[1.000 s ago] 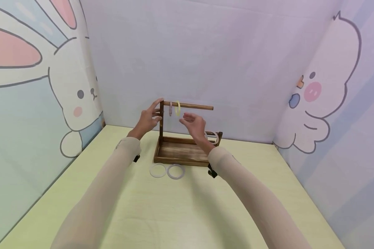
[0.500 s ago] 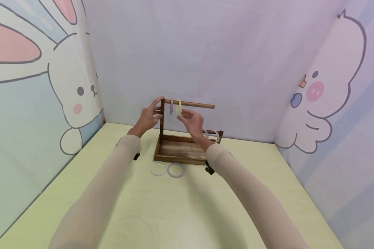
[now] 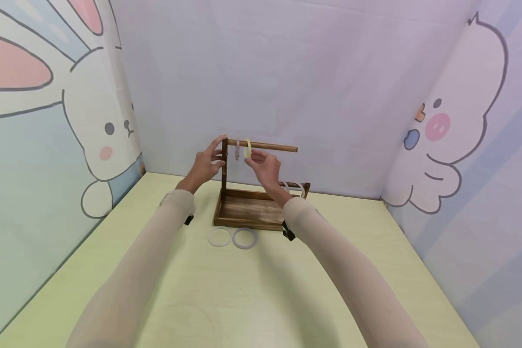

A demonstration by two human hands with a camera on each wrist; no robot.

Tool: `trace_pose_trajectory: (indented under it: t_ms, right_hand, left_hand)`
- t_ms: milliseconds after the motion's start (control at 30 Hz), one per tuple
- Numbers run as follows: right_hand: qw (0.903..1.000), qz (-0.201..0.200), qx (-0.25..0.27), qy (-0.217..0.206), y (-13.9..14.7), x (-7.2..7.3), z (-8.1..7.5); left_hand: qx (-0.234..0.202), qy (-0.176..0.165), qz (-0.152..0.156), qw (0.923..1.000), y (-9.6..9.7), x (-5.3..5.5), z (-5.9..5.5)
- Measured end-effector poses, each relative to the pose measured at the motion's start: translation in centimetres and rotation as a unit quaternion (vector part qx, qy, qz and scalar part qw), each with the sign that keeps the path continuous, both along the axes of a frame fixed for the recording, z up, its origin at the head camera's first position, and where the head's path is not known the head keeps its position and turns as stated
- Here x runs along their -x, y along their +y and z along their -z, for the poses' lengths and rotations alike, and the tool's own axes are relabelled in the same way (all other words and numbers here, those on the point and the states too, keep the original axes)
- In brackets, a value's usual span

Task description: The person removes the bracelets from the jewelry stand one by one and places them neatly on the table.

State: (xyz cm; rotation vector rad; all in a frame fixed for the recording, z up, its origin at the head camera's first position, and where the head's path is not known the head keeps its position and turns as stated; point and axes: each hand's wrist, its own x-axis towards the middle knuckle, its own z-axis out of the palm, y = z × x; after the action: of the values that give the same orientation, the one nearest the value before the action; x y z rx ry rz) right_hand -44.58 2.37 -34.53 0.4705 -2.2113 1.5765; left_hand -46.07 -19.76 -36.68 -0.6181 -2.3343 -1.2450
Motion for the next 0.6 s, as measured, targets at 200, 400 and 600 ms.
trace_pose_trajectory:
  t_ms: [200,400,600]
  right_hand:
    - [0.9999,0.006,-0.011,-0.002,-0.17,0.07,0.04]
    - [0.9998,0.014,-0.009,0.011,-0.43,0.16,0.18]
    - [0.9996,0.024,-0.005,0.016,-0.34,-0.01,0.19]
  left_hand:
    - [0.0,0.005,-0.001,1.0,-0.09,0.01,0.16]
    - [-0.003,0.01,0.0,0.9999,-0.22,0.1,0.24]
    - [-0.001,0.008,-0.001,1.0,-0.17,-0.27,0.06]
